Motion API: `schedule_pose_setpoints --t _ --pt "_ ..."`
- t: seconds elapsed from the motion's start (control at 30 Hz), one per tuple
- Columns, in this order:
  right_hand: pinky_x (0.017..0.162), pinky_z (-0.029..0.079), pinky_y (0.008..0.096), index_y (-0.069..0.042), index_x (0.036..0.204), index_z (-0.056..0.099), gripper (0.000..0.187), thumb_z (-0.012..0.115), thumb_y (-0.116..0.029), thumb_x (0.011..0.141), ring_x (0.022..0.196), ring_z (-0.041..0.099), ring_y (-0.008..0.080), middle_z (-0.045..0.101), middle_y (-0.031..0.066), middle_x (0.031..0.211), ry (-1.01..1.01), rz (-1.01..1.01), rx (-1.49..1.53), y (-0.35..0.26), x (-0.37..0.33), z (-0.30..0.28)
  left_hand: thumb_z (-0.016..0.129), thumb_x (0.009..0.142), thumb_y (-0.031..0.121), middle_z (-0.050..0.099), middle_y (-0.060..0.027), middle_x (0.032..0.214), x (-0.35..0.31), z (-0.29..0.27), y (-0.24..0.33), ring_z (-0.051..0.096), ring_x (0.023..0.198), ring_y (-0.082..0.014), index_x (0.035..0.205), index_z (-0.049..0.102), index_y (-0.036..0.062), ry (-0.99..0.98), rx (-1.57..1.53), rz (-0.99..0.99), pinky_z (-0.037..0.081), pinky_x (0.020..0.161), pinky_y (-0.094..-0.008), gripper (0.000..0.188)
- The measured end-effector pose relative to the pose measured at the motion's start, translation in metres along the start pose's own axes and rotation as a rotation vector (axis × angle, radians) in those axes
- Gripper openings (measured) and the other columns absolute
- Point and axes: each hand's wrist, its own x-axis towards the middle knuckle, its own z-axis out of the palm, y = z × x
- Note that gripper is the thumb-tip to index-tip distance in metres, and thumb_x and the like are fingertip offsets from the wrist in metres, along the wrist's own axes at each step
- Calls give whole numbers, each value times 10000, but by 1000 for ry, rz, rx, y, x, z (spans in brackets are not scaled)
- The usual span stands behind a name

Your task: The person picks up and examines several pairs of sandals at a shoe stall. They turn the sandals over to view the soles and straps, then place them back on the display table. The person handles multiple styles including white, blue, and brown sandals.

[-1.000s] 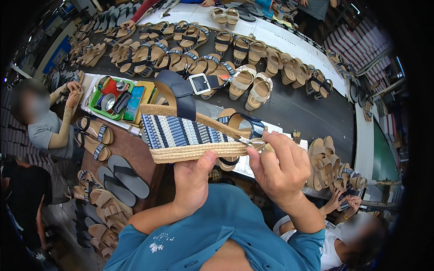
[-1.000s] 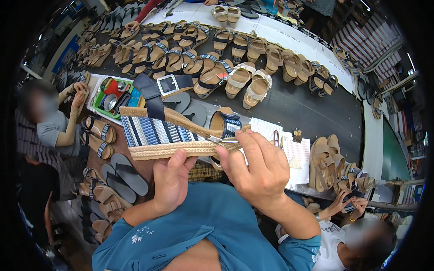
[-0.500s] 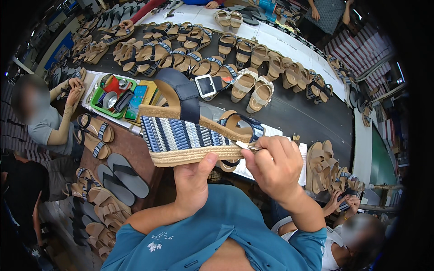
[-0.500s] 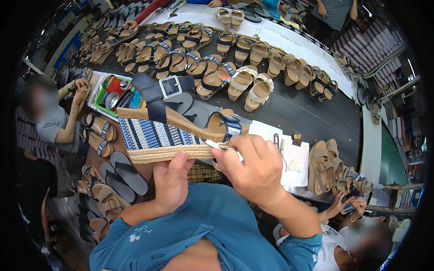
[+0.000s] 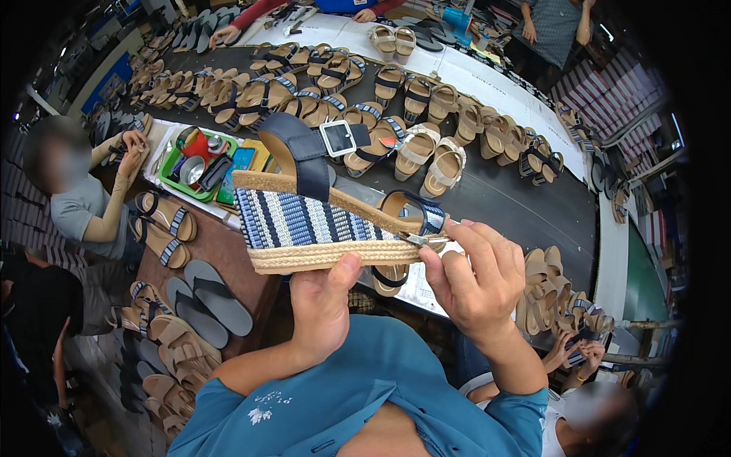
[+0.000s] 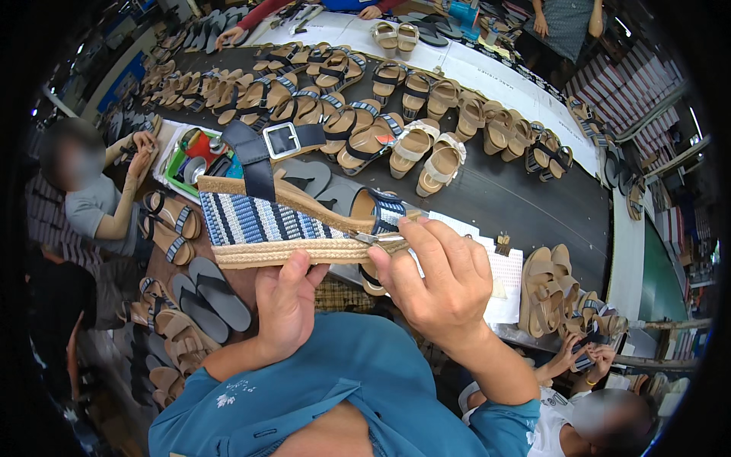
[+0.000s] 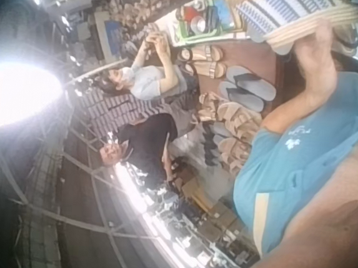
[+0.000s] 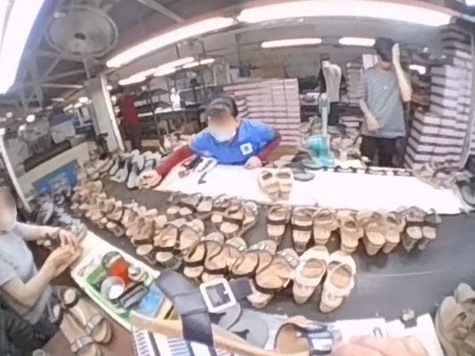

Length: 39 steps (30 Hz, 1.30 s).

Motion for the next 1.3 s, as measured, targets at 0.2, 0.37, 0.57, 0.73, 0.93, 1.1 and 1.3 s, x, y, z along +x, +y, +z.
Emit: schedule_pose_setpoints --t 0.2,0.37,0.57,0.73,0.93,1.1,1.3 --pt "600 412 312 -76 668 556 302 758 -257 801 828 638 209 675 65 908 69 -90 -51 2 2 7 544 996 140 599 -77 1197 1 0 -2 587 1134 -192 1237 523 21 -12 50 14 468 1039 -393 269" --pt "547 336 315 -92 683 547 296 758 -260 805 740 605 177 647 31 832 -21 -155 17 8 3 2 550 998 162 605 -79 1207 3 -4 -4 589 1140 -191 1230 538 28 -2 90 24 464 1043 -392 268" --pt "570 400 330 -86 681 550 285 801 -197 759 701 611 210 655 30 816 13 31 146 34 -21 -7 557 1001 207 617 -69 1204 5 -4 -1 594 1145 -184 1224 549 34 58 -64 -16 467 1044 -403 283" --pt "604 452 344 -67 693 570 268 821 -159 718 707 622 237 682 47 844 35 133 227 28 -22 -6 559 1000 207 615 -66 1205 4 -5 -6 594 1144 -185 1221 552 41 53 -49 -21 470 1044 -406 277" --pt "663 532 346 -61 657 541 319 819 -200 726 925 693 276 695 71 951 -10 110 163 14 -25 3 538 998 143 592 -72 1219 2 -4 -9 583 1150 -192 1245 525 43 32 26 24 470 1044 -404 266" --pt "630 528 316 -70 617 513 360 809 -226 749 932 690 265 698 72 976 1 66 104 11 -18 8 522 997 111 584 -70 1212 -1 -8 -15 581 1144 -192 1258 507 44 26 151 102 473 1038 -400 270" --pt "513 423 290 -71 637 520 352 798 -243 766 719 652 223 683 59 860 -21 1 123 13 -18 3 530 991 105 586 -70 1210 -6 -13 -12 588 1135 -196 1265 503 43 19 185 122 475 1030 -398 282"
